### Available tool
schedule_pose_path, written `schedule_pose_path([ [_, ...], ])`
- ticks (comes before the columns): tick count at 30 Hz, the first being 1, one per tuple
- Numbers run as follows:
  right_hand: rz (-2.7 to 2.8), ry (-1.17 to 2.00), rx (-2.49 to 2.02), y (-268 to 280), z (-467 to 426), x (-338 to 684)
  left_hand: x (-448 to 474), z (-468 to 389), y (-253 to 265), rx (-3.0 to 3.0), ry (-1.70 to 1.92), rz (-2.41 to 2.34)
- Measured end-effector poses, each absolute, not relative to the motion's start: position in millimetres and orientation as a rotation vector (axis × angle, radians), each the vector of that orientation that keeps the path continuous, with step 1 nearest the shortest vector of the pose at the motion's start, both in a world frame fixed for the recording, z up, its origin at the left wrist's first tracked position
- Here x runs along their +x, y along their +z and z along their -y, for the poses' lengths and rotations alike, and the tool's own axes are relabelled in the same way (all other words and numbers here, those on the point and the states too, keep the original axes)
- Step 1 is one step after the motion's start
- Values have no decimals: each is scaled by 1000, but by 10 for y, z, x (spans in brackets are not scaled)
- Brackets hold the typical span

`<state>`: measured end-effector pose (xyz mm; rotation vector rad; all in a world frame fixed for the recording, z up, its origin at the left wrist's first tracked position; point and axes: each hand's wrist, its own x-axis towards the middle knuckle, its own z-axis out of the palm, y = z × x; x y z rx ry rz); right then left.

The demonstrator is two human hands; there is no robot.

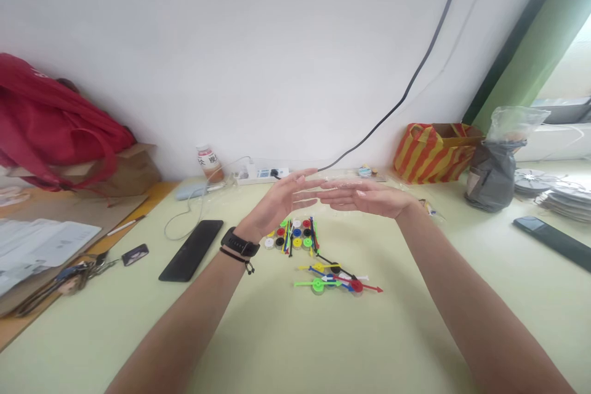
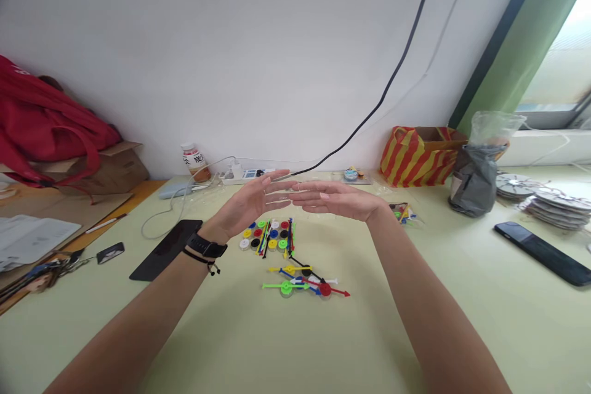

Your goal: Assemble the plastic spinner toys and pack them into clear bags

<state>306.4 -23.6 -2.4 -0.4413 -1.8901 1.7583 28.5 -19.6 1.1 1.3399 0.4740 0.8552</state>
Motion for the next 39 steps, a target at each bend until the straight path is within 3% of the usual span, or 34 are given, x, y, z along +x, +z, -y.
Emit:
schedule_pose_path([
  [11,1848,1855,-430,-105,160,3051,297,206,29,1420,867,-543],
  [19,1780,1821,-633,-27,199,3005,207,180,59,2228,1259,-1072],
  [25,1640,1880,-625,-41,218,2762,415,382,-58,3030,950,-1099],
  [33,1546,1972,-637,-1,310,2544,516,410,-215,3137,805,-1264],
  [36,1633,1704,-862,87,343,2592,427,336,-209,3099,778,-1299],
  [39,1726,1045,-1182,170,359,2672,251,196,-206,3010,731,-1352],
])
